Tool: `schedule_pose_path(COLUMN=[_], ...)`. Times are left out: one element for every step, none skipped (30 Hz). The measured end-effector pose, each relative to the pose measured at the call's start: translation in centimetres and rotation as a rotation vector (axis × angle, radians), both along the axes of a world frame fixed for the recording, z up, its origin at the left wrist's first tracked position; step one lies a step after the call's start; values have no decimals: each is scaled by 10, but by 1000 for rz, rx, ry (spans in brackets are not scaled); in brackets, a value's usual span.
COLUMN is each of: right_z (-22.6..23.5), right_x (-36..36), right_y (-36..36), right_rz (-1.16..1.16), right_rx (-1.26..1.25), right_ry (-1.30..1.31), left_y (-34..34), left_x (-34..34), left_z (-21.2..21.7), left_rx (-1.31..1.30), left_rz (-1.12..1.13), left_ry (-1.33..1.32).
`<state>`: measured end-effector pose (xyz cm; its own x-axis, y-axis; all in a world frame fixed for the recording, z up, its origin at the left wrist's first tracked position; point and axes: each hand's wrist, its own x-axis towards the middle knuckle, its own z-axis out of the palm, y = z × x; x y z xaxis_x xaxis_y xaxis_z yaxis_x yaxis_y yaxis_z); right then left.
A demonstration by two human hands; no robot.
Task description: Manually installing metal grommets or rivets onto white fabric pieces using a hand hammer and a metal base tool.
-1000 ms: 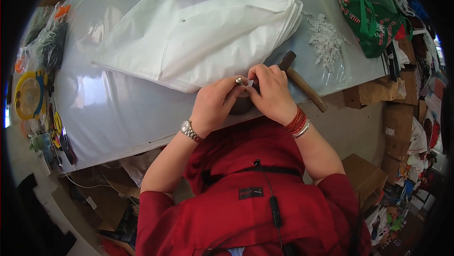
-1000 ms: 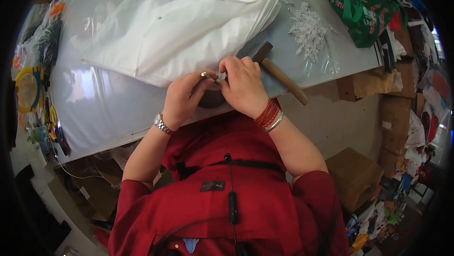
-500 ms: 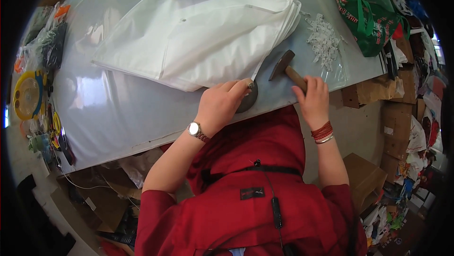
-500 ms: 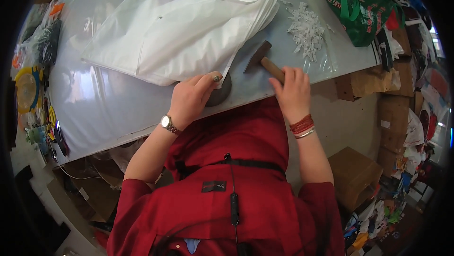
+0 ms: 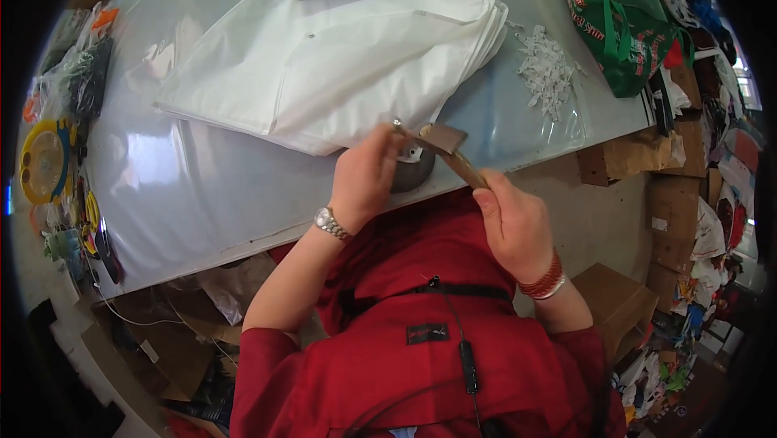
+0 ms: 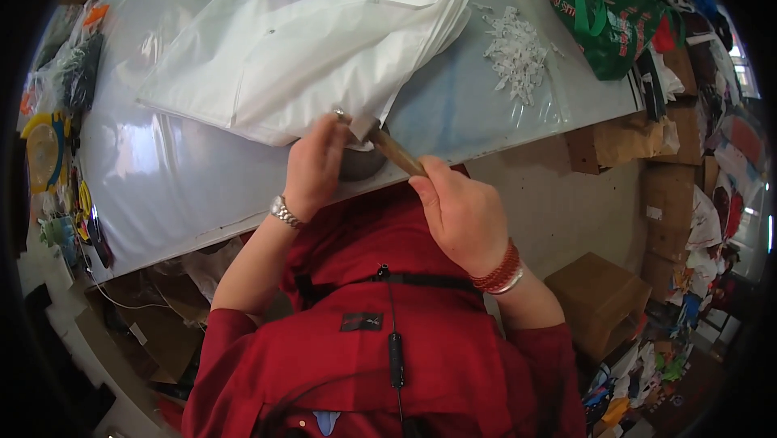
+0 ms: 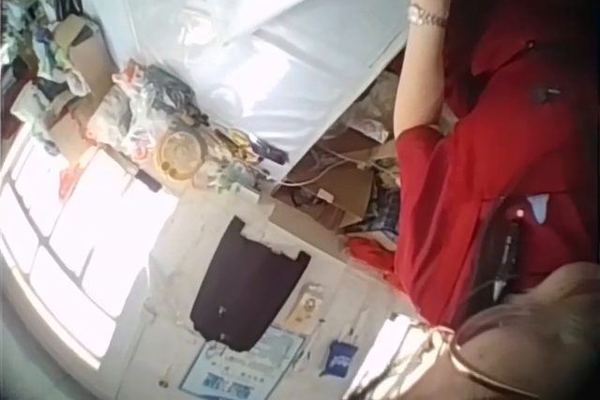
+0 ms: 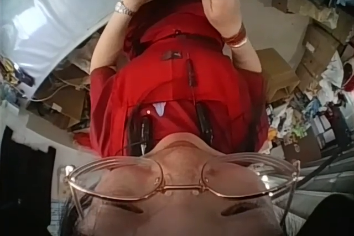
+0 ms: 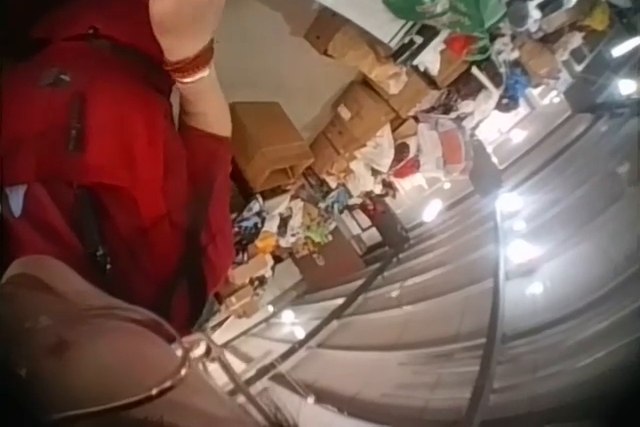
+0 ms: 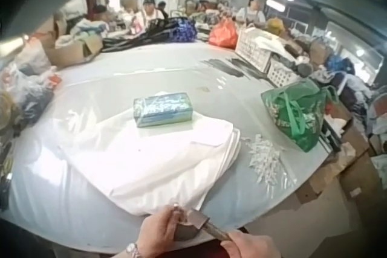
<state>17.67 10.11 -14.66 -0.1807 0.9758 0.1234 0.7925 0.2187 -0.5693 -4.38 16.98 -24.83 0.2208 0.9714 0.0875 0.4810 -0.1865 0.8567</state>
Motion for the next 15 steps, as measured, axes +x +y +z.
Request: schedule_pose_path(right_z=[-12, -27, -40, -47, -49, -50, -50, -50, -55, -63, -72, -78, -80, -83, -82], right_x=[1, 1, 1, 3, 8, 15, 23, 30, 40, 51, 61, 72, 84, 93, 105], right_y=[-1, -2, -2, -1, 1, 2, 4, 7, 11, 18, 27, 34, 40, 47, 52], right_rz=[-6, -21, -37, -57, -60, -97, -135, -172, -184, -213, -241, -267, -278, -253, -232], right_rx=[-1, -62, -122, -182, -181, -150, -118, -85, -77, 11, 97, 183, 190, 164, 140], right_ry=[-7, -31, -56, -87, -91, -46, -1, 43, 31, -27, -82, -139, -151, -168, -189], left_y=[3, 7, 13, 16, 18, 19, 20, 22, 21, 18, 16, 19, 27, 39, 54], left_x=[4, 6, 7, 11, 13, 14, 14, 15, 20, 24, 26, 28, 30, 26, 22], left_z=[-4, -5, -6, -8, -8, -8, -8, -6, -5, -1, 4, 9, 15, 27, 41], left_rx=[-1, -118, -234, -353, -353, -306, -257, -208, -206, -10, 186, 384, 393, 219, 46], left_rz=[-6, 57, 120, 178, 173, 156, 138, 120, 105, 21, -58, -131, -139, -280, -422], left_ry=[-7, -276, -546, -822, -826, -738, -652, -566, -579, -274, 32, 339, 326, 455, 578])
